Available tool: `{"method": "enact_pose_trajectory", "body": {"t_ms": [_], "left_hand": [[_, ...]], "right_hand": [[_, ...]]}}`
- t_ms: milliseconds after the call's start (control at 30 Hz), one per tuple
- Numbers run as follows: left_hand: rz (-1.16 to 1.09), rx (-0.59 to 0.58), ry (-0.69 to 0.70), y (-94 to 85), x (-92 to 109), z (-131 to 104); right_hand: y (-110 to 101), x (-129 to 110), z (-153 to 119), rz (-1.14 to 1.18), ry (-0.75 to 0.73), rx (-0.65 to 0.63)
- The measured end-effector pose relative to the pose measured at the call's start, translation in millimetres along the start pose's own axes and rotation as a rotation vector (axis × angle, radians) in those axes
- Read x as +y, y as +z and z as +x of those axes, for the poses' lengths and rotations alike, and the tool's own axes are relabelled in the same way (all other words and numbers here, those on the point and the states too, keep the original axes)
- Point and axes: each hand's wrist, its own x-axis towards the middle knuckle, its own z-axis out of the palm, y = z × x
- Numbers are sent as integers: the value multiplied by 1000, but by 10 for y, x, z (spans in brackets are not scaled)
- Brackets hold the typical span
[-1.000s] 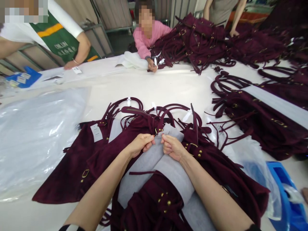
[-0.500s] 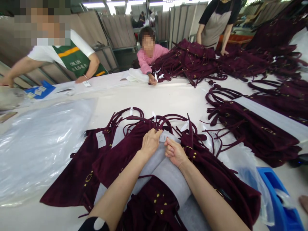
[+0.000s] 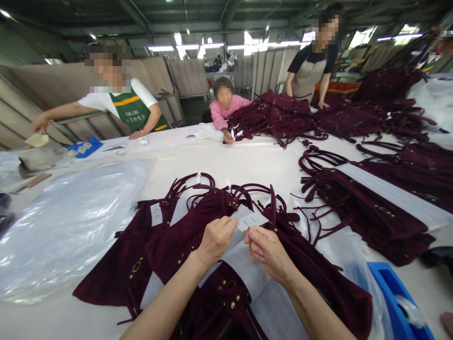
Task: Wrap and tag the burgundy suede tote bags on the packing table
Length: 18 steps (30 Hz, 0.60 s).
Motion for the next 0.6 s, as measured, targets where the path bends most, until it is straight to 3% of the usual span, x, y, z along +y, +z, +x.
{"method": "enact_pose_trajectory", "body": {"t_ms": [100,167,267,400,500,600], "left_hand": [[91,47,-26,-337,7,-349],[90,89,-131,-606,-2,-661],[8,152,-448,-1040,67,-1235],[-28,217,-1003,-1487,332,-2181],[99,178,-1260,-1575,587,-2998],[284,-35,-1406,-1451,819,-3689]], "right_hand": [[139,-79,-171,-236,20,-149],[216,-98,-237,-385,33,-257],[280,-93,-327,-620,-19,-275],[308,-33,-442,-857,-141,-113],[335,50,-450,-953,-161,-73],[371,146,-468,-1065,-185,-102]]}}
